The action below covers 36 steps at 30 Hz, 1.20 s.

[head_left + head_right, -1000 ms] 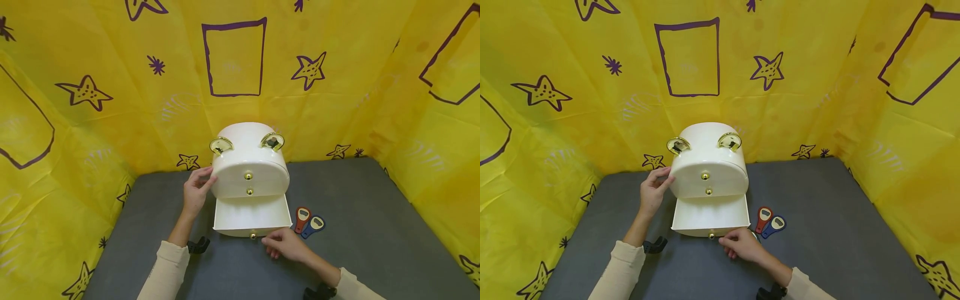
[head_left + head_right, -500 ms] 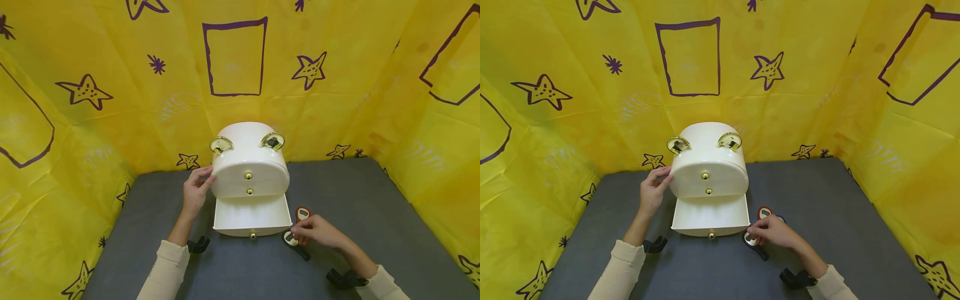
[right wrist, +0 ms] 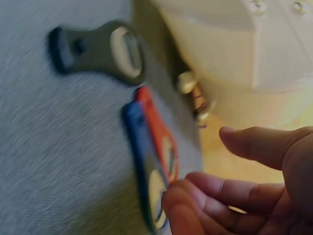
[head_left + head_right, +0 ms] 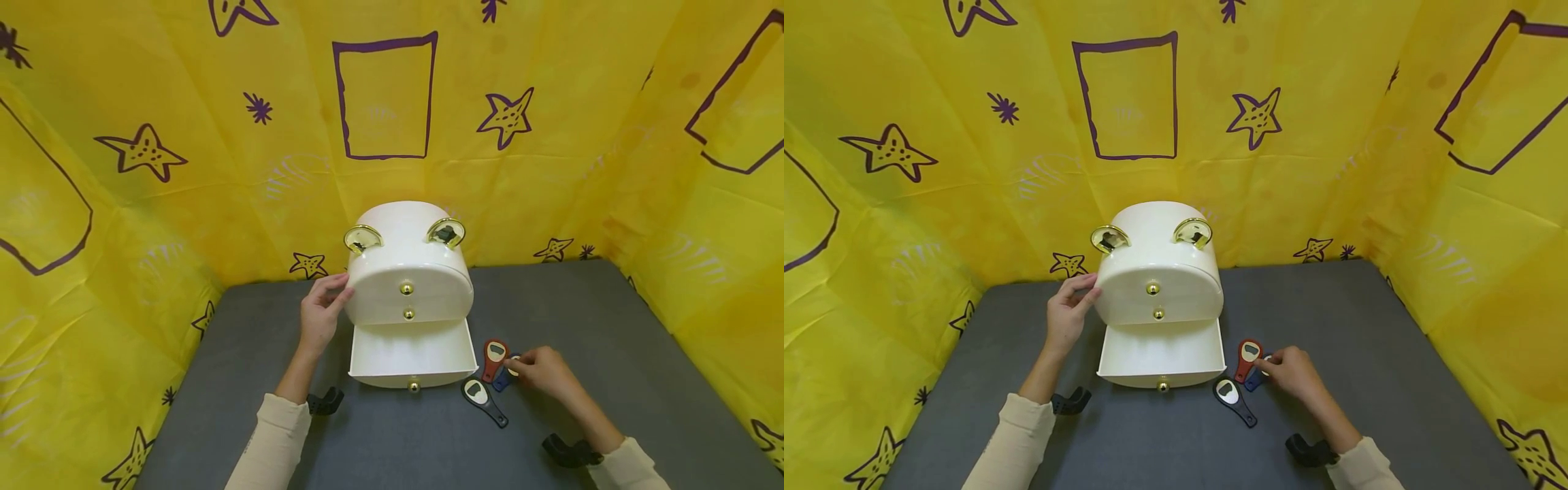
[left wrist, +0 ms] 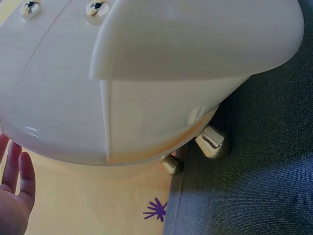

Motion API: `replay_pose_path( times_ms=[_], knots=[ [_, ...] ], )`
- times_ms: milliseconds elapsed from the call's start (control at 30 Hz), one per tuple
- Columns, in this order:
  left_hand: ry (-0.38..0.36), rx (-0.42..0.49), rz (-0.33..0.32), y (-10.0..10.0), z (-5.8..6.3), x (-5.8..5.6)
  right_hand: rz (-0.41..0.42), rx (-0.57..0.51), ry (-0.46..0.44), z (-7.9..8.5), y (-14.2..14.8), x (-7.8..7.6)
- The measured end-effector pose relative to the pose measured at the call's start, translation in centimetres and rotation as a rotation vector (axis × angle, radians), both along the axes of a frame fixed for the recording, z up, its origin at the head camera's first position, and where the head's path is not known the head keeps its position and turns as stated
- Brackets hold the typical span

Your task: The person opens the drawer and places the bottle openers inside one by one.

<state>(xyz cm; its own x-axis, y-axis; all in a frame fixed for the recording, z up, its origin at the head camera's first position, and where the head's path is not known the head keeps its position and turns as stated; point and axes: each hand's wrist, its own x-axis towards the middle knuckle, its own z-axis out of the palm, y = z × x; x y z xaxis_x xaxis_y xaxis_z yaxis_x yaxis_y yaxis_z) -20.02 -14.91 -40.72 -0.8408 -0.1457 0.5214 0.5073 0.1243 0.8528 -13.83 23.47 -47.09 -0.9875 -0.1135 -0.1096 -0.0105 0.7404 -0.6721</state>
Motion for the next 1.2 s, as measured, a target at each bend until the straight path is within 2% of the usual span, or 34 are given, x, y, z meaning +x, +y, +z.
replay_pose_path(
  times_ms=[267,467,900,1200],
  knots=[
    [0.013,-0.004,-0.001,0.0,-0.1,0.0,-0.099,0.211,0.069,-2.4,-0.1,0.2],
    [0.005,-0.014,0.004,0.0,-0.1,0.0,-0.138,0.311,0.093,-2.7,-0.8,0.5],
    [0.003,0.001,-0.011,0.0,-0.1,-0.1,-0.144,0.353,0.059,-2.2,-0.3,-0.2],
    [-0.007,-0.01,0.005,-0.1,-0.1,-0.1,-0.123,0.391,0.049,-1.8,-1.0,-0.5]
  ],
)
